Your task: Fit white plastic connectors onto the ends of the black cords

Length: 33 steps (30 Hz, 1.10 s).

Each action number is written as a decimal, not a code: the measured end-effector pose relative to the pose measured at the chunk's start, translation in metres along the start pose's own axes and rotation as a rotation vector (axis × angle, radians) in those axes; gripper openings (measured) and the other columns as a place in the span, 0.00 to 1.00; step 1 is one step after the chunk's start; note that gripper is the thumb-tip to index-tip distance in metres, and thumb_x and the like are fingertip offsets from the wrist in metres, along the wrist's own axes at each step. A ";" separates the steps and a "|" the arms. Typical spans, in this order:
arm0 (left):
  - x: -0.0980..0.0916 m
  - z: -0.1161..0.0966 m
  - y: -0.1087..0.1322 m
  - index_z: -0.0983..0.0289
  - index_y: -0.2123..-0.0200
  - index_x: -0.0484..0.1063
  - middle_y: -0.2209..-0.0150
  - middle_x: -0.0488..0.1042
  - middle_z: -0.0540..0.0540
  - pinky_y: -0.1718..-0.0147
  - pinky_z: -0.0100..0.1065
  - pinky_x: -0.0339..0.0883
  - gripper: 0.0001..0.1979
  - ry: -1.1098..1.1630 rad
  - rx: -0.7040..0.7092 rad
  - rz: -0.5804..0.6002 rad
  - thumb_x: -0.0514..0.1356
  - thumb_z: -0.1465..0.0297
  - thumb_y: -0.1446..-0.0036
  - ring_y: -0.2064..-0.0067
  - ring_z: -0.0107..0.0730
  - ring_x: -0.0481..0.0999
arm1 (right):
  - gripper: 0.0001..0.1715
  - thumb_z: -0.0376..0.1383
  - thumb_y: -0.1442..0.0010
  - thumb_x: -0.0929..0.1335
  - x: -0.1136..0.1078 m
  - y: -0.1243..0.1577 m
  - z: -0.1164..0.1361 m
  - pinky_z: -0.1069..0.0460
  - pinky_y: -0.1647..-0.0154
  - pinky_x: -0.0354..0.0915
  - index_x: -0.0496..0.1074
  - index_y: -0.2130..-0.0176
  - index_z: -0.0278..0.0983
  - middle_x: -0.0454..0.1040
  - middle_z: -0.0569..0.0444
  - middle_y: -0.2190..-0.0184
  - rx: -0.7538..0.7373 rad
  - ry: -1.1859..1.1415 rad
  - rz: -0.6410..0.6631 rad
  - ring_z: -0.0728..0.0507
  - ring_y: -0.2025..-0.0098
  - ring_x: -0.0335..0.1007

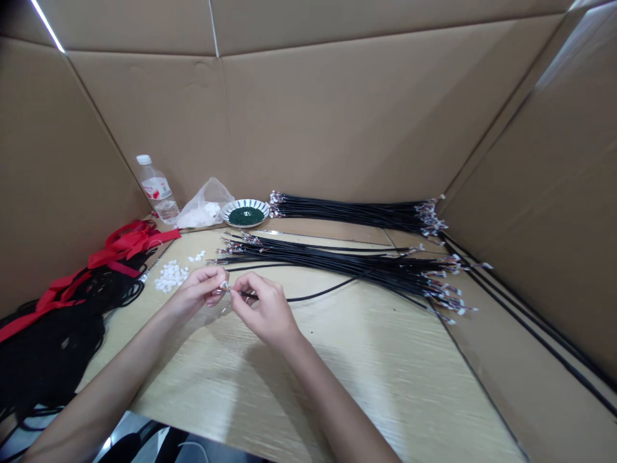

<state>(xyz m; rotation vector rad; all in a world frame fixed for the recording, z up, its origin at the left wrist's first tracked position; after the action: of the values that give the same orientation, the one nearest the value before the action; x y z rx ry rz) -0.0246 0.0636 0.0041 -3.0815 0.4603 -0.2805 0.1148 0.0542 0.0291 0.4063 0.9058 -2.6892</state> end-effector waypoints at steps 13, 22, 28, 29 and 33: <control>-0.001 -0.003 0.001 0.66 0.78 0.63 0.83 0.58 0.45 0.82 0.25 0.48 0.18 -0.084 0.031 -0.002 0.62 0.58 0.49 0.82 0.19 0.54 | 0.03 0.31 0.45 0.66 0.000 0.003 0.002 0.59 0.76 0.63 0.67 0.71 0.36 0.71 0.56 0.76 -0.057 0.050 -0.047 0.52 0.76 0.65; -0.002 -0.001 0.001 0.66 0.77 0.64 0.83 0.58 0.44 0.82 0.25 0.48 0.18 -0.090 0.018 0.001 0.62 0.57 0.49 0.82 0.19 0.54 | 0.03 0.30 0.45 0.66 -0.001 0.005 0.006 0.59 0.76 0.62 0.67 0.71 0.36 0.70 0.57 0.77 -0.115 0.089 -0.071 0.52 0.78 0.64; -0.003 -0.001 0.001 0.66 0.78 0.64 0.83 0.58 0.45 0.82 0.25 0.48 0.18 -0.088 0.023 0.003 0.62 0.58 0.48 0.82 0.19 0.54 | 0.03 0.30 0.44 0.65 -0.001 0.005 0.007 0.57 0.75 0.63 0.66 0.70 0.37 0.70 0.56 0.77 -0.118 0.116 -0.041 0.51 0.77 0.63; -0.003 -0.001 0.001 0.66 0.78 0.64 0.83 0.58 0.45 0.82 0.25 0.48 0.18 -0.086 0.023 0.004 0.62 0.58 0.48 0.82 0.18 0.54 | 0.03 0.30 0.44 0.64 -0.001 0.005 0.007 0.57 0.75 0.63 0.66 0.70 0.37 0.70 0.56 0.76 -0.116 0.119 -0.041 0.51 0.77 0.63; -0.003 -0.002 0.001 0.66 0.78 0.63 0.82 0.58 0.45 0.82 0.25 0.47 0.18 -0.086 0.026 0.008 0.61 0.59 0.48 0.82 0.19 0.54 | 0.03 0.30 0.45 0.64 0.000 0.005 0.008 0.57 0.75 0.63 0.66 0.71 0.37 0.69 0.56 0.77 -0.110 0.117 -0.051 0.51 0.77 0.63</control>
<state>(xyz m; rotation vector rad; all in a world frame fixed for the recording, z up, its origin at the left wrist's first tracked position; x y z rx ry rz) -0.0276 0.0635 0.0053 -3.0512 0.4617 -0.1514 0.1156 0.0457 0.0325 0.5270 1.1058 -2.6692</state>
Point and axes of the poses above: each hand's wrist, its own y-axis away from the middle knuckle, its own x-axis out of the palm, z = x × y, the point moved 5 cm from there along -y, towards the middle knuckle
